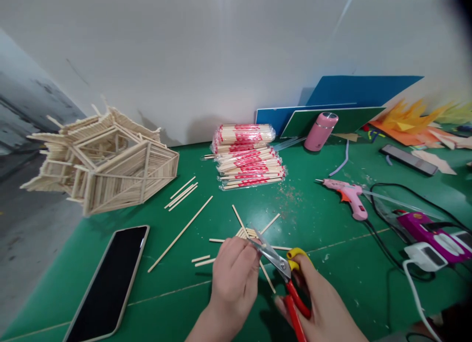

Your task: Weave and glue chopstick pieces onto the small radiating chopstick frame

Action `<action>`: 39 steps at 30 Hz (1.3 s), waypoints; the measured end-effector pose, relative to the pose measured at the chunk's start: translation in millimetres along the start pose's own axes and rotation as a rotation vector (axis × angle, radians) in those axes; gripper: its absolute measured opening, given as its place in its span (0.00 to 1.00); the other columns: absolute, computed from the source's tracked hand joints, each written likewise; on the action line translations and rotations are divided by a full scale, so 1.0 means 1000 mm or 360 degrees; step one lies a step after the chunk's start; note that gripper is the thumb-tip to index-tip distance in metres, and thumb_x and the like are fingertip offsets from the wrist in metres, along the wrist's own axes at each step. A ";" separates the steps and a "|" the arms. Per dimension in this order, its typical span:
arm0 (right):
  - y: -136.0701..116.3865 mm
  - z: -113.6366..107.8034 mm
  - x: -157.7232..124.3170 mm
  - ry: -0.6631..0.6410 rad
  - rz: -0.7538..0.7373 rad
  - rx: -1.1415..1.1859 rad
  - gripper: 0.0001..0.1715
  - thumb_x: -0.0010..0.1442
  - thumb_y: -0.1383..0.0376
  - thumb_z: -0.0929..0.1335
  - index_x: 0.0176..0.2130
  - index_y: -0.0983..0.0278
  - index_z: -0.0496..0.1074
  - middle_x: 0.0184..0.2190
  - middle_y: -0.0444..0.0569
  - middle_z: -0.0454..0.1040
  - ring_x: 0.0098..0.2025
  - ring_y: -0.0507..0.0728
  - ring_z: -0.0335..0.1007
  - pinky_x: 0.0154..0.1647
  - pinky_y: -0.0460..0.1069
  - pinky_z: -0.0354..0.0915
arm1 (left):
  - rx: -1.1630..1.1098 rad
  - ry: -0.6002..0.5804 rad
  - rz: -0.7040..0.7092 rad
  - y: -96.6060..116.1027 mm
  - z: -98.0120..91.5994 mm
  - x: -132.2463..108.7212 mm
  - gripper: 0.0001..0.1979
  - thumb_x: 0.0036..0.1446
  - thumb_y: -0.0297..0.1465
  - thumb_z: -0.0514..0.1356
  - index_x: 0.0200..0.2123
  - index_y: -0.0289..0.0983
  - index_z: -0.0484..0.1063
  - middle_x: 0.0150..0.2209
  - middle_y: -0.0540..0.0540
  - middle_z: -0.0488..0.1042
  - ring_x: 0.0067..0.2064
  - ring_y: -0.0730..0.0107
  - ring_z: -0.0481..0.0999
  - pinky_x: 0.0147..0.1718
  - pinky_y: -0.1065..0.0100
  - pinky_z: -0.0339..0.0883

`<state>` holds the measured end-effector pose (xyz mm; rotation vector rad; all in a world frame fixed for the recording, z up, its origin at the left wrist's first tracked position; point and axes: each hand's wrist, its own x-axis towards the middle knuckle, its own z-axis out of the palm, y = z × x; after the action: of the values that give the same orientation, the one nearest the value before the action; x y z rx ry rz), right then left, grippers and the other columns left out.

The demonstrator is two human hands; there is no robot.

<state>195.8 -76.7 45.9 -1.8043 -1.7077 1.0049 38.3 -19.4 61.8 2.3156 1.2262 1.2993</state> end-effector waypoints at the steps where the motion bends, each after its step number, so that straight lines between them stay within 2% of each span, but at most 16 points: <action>1: 0.000 0.000 0.000 -0.0012 -0.0012 -0.0003 0.22 0.48 0.62 0.65 0.43 0.62 0.56 0.28 0.44 0.68 0.28 0.52 0.67 0.26 0.44 0.62 | -0.0021 -0.0013 -0.0014 0.001 -0.001 0.000 0.09 0.52 0.19 0.51 0.30 0.36 0.67 0.26 0.47 0.69 0.28 0.72 0.67 0.26 0.71 0.62; 8: -0.005 -0.006 -0.001 -0.0085 0.0086 -0.0063 0.21 0.48 0.60 0.65 0.42 0.61 0.56 0.29 0.43 0.67 0.27 0.52 0.65 0.27 0.45 0.62 | -0.0284 -0.0104 -0.0135 0.005 -0.005 0.006 0.09 0.52 0.20 0.51 0.30 0.37 0.67 0.29 0.48 0.72 0.31 0.74 0.71 0.29 0.75 0.64; 14: -0.009 -0.013 -0.002 -0.0072 0.0050 -0.0036 0.22 0.49 0.60 0.65 0.43 0.61 0.56 0.29 0.44 0.67 0.28 0.52 0.65 0.28 0.45 0.62 | -0.0542 -0.0214 -0.0337 0.008 -0.011 0.011 0.09 0.53 0.21 0.51 0.27 0.38 0.68 0.26 0.51 0.72 0.28 0.75 0.71 0.27 0.77 0.65; 20: -0.008 -0.017 -0.003 -0.0155 0.0078 0.0060 0.21 0.49 0.61 0.66 0.42 0.61 0.56 0.28 0.43 0.68 0.28 0.51 0.65 0.29 0.45 0.62 | -0.0767 -0.0429 -0.0569 0.002 -0.015 0.016 0.10 0.53 0.24 0.51 0.26 0.38 0.71 0.26 0.49 0.73 0.28 0.72 0.72 0.28 0.74 0.66; 26: -0.001 -0.011 -0.007 -0.0129 0.0071 0.0071 0.20 0.49 0.60 0.66 0.42 0.61 0.58 0.27 0.43 0.68 0.27 0.51 0.65 0.28 0.44 0.62 | -0.0971 -0.0615 -0.0775 0.001 -0.018 0.021 0.10 0.53 0.28 0.52 0.25 0.36 0.73 0.24 0.47 0.73 0.27 0.70 0.70 0.26 0.70 0.65; 31: 0.001 -0.009 -0.007 -0.0163 0.0059 0.0085 0.15 0.51 0.62 0.64 0.40 0.61 0.58 0.28 0.45 0.68 0.28 0.52 0.66 0.28 0.44 0.62 | -0.0977 -0.0676 -0.0781 0.002 -0.019 0.023 0.10 0.52 0.27 0.52 0.25 0.36 0.73 0.24 0.47 0.72 0.26 0.71 0.69 0.27 0.71 0.65; 39: -0.002 -0.005 -0.005 -0.0112 0.0073 0.0156 0.13 0.47 0.67 0.64 0.36 0.61 0.61 0.26 0.45 0.70 0.27 0.52 0.67 0.25 0.44 0.61 | -0.0813 -0.0605 -0.0677 0.000 -0.019 0.021 0.11 0.52 0.26 0.51 0.23 0.36 0.71 0.24 0.47 0.72 0.26 0.71 0.70 0.26 0.72 0.65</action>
<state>198.4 -80.9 52.1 -1.7716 -1.6346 1.1638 28.6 -7.3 85.2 1.7149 1.0310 0.8471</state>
